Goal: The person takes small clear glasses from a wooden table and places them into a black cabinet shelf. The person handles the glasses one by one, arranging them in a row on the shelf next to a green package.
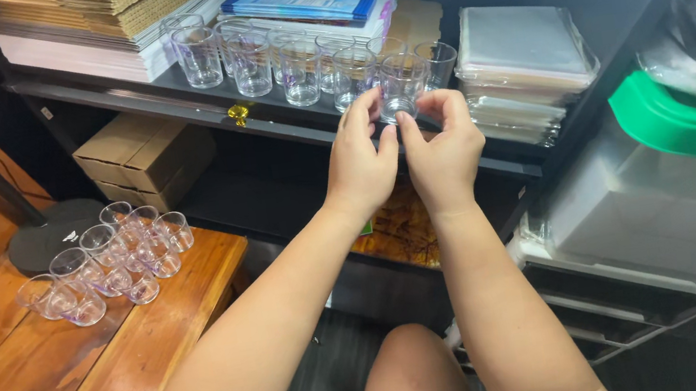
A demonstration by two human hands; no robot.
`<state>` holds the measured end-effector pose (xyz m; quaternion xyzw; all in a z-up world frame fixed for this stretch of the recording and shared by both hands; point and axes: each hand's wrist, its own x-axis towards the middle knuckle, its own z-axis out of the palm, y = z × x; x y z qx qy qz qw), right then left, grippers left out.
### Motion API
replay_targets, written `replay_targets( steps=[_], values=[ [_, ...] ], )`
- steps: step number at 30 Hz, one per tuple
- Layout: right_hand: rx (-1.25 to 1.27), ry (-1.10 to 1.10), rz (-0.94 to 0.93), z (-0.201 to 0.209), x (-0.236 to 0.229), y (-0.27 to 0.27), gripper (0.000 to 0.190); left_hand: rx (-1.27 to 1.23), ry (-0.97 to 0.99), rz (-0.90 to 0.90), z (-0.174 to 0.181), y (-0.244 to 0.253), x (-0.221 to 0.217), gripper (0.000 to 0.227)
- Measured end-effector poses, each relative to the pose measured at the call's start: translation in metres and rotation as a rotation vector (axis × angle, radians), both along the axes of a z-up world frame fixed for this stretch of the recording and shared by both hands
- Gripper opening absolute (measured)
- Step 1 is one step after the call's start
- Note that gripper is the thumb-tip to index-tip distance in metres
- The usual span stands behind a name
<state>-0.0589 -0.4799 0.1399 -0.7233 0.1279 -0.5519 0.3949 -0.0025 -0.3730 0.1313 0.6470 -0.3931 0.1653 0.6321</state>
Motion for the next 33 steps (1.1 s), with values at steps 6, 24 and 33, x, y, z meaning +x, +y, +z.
replay_targets(
  steps=[6,24,33],
  values=[
    [-0.133,-0.01,-0.068,-0.007,0.01,-0.005,0.016,0.063,0.007,-0.017,-0.001,-0.005,0.008,0.049],
    [-0.149,0.044,-0.087,-0.015,0.02,-0.013,0.015,0.155,-0.071,0.029,-0.006,-0.011,0.014,0.049],
    [-0.19,-0.053,-0.064,-0.011,0.004,0.004,0.016,0.119,-0.157,0.022,-0.01,-0.005,0.009,0.048]
  ],
)
